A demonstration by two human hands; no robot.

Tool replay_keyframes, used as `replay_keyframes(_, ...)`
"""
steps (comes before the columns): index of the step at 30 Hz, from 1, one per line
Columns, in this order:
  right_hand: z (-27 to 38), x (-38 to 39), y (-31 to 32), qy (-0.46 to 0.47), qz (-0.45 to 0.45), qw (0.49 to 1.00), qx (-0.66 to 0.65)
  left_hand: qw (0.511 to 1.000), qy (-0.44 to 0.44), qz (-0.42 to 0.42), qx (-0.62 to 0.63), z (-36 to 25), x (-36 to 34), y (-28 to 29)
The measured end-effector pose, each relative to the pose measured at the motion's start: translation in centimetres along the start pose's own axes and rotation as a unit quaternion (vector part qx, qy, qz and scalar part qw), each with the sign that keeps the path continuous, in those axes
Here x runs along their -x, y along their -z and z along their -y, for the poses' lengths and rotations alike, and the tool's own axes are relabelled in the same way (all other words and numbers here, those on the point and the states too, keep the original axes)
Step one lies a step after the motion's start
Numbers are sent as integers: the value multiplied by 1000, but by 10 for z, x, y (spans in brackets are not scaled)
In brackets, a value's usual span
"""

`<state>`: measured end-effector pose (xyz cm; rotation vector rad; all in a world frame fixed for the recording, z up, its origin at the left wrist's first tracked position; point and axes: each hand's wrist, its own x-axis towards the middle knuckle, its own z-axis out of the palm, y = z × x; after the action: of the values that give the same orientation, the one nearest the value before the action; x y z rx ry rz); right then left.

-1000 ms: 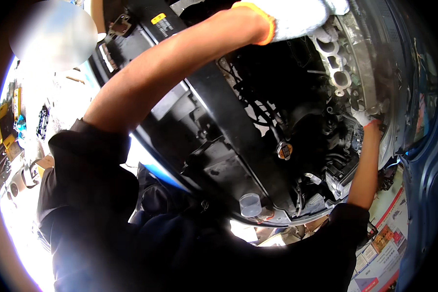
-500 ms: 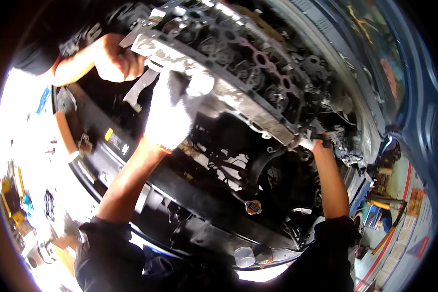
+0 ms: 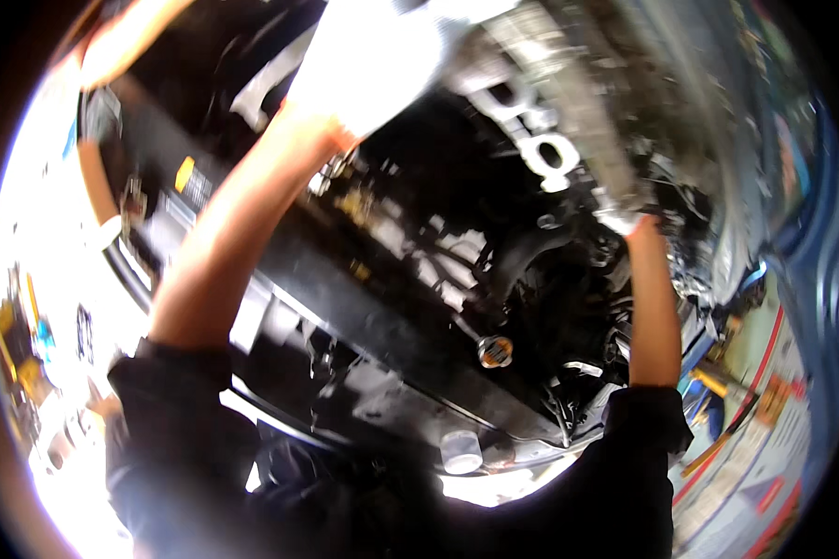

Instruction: The person lifts a cylinder head from the ground, places it onto an engine block inside the engine bay of a car, and then retrieves several long bolts from a cardboard box.

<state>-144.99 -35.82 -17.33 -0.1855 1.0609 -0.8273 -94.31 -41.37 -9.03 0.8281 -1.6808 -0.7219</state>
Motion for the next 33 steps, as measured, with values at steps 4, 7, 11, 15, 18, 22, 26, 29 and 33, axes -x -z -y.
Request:
replay_keyframes(4, 16, 12, 100, -166, -240, 784, -547, 918, 78, 45, 387, 20, 14, -21)
replay_keyframes(7, 11, -29, 29, -192, -39, 951, -239, 988, 20, -118, 93, 19, 38, -5)
replay_keyframes(11, 34, -22, 20, -114, -49, 983, -133, 993, 34, -29, 107, 55, 47, 7)
replay_keyframes(15, 36, -21, 27, -61, -91, 992, -61, 974, -7, -172, 150, 82, 56, -36)
replay_keyframes(18, 31, 2, 42, -21, -111, 994, -5, 958, 65, -171, 222, 66, 67, -40)
replay_keyframes(22, 10, -19, 42, -41, -15, 994, 96, 955, 95, -160, 230, 61, 77, -33)
replay_keyframes(26, 79, 23, 102, 13, -178, 969, -169, 955, 128, -97, 250, 63, 52, -25)
replay_keyframes(29, 55, -48, 71, -66, -170, 971, -156, 963, 183, -36, 193, 75, 40, -31)
replay_keyframes(33, 31, -100, 14, -124, -105, 986, -31, 975, 14, -171, 141, 101, 52, -47)
